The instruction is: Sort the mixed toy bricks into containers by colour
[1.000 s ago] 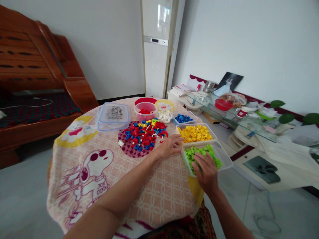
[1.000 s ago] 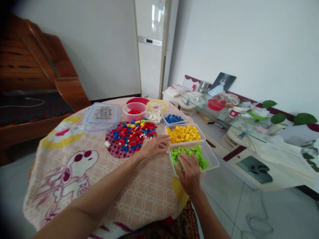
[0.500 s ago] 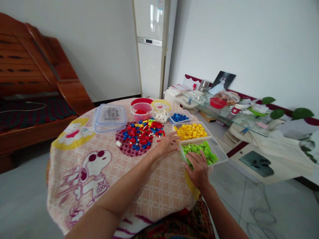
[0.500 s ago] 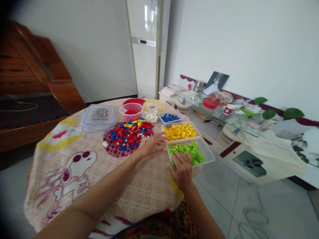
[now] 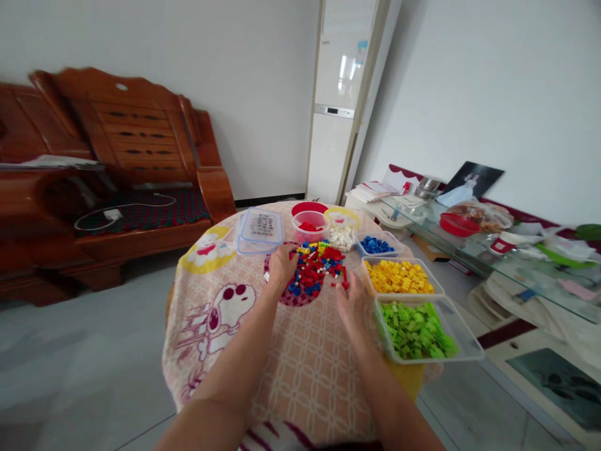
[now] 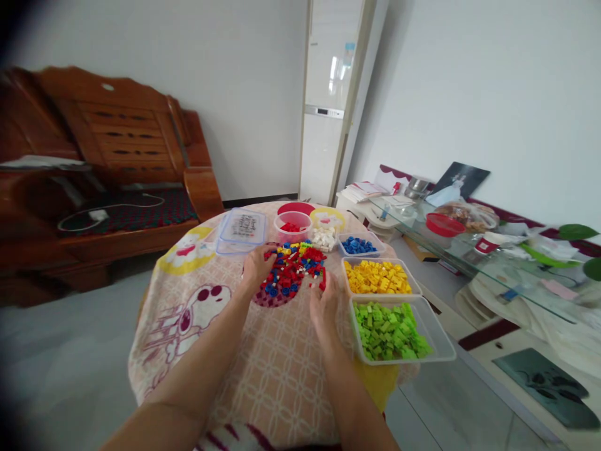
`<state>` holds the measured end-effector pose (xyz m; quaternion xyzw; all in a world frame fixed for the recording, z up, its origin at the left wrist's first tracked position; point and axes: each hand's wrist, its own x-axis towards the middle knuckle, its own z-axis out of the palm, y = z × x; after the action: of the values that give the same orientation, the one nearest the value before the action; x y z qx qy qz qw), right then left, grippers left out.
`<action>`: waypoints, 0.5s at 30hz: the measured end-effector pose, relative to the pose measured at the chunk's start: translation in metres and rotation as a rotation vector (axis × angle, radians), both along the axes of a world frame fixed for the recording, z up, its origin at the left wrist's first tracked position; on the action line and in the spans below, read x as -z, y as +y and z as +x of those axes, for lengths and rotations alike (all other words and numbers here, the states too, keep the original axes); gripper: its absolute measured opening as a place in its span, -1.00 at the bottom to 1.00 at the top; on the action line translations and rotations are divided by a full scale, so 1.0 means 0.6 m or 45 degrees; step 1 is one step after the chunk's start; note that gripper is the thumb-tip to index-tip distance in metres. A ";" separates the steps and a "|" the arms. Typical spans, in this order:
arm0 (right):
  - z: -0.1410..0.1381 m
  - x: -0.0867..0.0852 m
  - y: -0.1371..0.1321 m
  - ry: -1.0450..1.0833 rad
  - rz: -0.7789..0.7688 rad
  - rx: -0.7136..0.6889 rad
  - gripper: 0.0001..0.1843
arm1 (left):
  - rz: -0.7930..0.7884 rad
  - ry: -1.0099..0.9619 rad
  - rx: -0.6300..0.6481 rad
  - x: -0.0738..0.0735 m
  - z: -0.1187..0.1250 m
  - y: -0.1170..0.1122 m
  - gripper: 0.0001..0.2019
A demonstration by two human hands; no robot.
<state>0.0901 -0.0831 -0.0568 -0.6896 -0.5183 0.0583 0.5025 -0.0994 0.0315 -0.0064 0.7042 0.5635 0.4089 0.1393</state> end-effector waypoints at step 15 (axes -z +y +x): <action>-0.027 0.017 0.164 0.366 0.187 0.010 -0.51 | 0.074 -0.151 -0.158 0.118 0.056 -0.022 -0.48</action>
<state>0.0738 0.0155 -0.0671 -0.6375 -0.4413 0.1164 0.6207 -0.0658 0.0181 -0.0773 0.6463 0.5847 0.4737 0.1265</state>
